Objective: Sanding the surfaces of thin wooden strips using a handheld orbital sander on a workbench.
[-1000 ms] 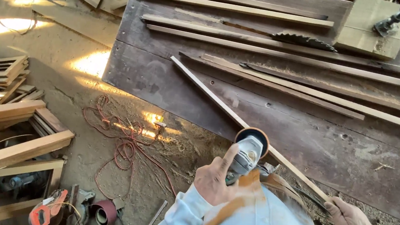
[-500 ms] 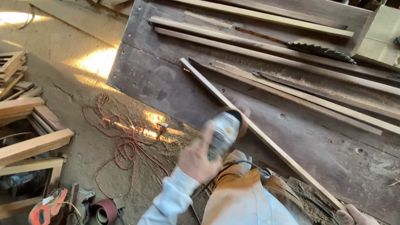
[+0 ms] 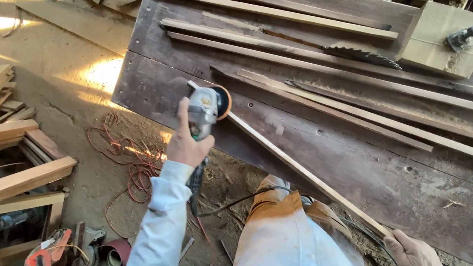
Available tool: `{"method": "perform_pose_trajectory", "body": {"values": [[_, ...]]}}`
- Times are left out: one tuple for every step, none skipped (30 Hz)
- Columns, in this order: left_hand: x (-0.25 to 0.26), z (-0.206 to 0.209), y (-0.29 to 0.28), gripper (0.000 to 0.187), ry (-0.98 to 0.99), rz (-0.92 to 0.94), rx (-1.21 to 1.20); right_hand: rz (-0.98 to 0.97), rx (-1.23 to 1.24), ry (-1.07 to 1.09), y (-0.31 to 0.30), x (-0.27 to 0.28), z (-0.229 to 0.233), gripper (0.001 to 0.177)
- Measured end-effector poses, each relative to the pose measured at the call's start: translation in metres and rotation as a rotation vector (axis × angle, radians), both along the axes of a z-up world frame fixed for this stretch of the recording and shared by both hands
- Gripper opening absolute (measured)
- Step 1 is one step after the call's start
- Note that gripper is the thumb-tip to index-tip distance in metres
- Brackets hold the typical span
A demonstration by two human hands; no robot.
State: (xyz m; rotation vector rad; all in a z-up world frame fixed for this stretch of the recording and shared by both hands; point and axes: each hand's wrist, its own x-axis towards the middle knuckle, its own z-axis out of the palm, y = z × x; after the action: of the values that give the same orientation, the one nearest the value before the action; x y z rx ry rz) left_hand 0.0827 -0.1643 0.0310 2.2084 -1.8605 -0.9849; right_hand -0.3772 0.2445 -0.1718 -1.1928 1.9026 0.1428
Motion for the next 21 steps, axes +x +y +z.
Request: {"method": "perform_pose_trajectory", "body": {"values": [[-0.006, 0.002, 0.011, 0.103, -0.003, -0.002, 0.000, -0.002, 0.000, -0.003, -0.002, 0.000, -0.002, 0.038], [-0.013, 0.003, 0.023, 0.102, -0.003, -0.027, 0.040, -0.001, -0.018, -0.013, -0.002, -0.001, -0.003, 0.037], [-0.020, 0.004, 0.035, 0.101, -0.004, -0.052, 0.080, 0.000, -0.035, -0.023, -0.001, -0.001, -0.005, 0.035], [-0.030, 0.003, 0.051, 0.101, -0.006, -0.050, 0.083, 0.002, -0.033, -0.026, 0.000, -0.002, -0.004, 0.035], [-0.039, 0.003, 0.066, 0.101, -0.078, -0.133, 0.121, 0.008, -0.023, -0.012, 0.001, -0.003, -0.003, 0.037], [-0.047, 0.004, 0.081, 0.100, -0.153, -0.209, 0.154, 0.021, -0.019, 0.000, -0.002, -0.002, -0.004, 0.040], [-0.050, -0.012, 0.105, 0.100, -0.158, -0.200, 0.151, 0.029, -0.024, -0.006, -0.009, -0.001, 0.005, 0.040], [-0.054, -0.028, 0.128, 0.099, -0.161, -0.370, -0.001, -0.058, 0.071, -0.106, -0.016, 0.000, 0.015, 0.040], [-0.058, -0.044, 0.149, 0.099, -0.165, -0.540, -0.153, -0.147, 0.167, -0.206, -0.024, 0.000, 0.025, 0.045], [-0.073, -0.033, 0.160, 0.099, -0.166, -0.536, -0.155, -0.143, 0.165, -0.207, -0.018, -0.002, 0.016, 0.045], [-0.088, -0.023, 0.170, 0.089, -0.051, -0.568, -0.128, -0.187, 0.184, -0.242, -0.013, -0.004, 0.005, 0.053], [-0.102, -0.013, 0.180, 0.080, 0.063, -0.598, -0.099, -0.230, 0.204, -0.278, -0.008, -0.005, -0.005, 0.061], [-0.101, -0.019, 0.186, 0.080, 0.061, -0.594, -0.100, -0.226, 0.204, -0.279, -0.011, -0.007, -0.004, 0.061], [-0.100, -0.025, 0.193, 0.082, 0.114, -0.619, -0.137, -0.223, 0.206, -0.276, -0.011, -0.007, -0.003, 0.063], [-0.099, -0.031, 0.200, 0.085, 0.168, -0.644, -0.174, -0.220, 0.209, -0.274, -0.012, -0.008, -0.002, 0.068], [-0.091, -0.039, 0.195, 0.085, 0.170, -0.644, -0.170, -0.222, 0.212, -0.273, -0.009, -0.011, -0.006, 0.068], [-0.082, -0.047, 0.190, 0.085, 0.062, -0.608, -0.158, -0.247, 0.223, -0.253, -0.007, -0.014, -0.010, 0.060], [-0.075, -0.056, 0.185, 0.086, -0.044, -0.573, -0.149, -0.274, 0.231, -0.231, -0.004, -0.018, -0.013, 0.070], [-0.064, -0.050, 0.164, 0.086, -0.040, -0.577, -0.148, -0.278, 0.233, -0.228, -0.005, -0.016, -0.008, 0.070], [-0.053, -0.045, 0.142, 0.089, -0.074, -0.497, -0.121, -0.275, 0.236, -0.210, -0.008, -0.014, -0.003, 0.065], [-0.042, -0.040, 0.121, 0.094, -0.108, -0.417, -0.094, -0.271, 0.240, -0.192, -0.011, -0.011, 0.002, 0.062]]}}
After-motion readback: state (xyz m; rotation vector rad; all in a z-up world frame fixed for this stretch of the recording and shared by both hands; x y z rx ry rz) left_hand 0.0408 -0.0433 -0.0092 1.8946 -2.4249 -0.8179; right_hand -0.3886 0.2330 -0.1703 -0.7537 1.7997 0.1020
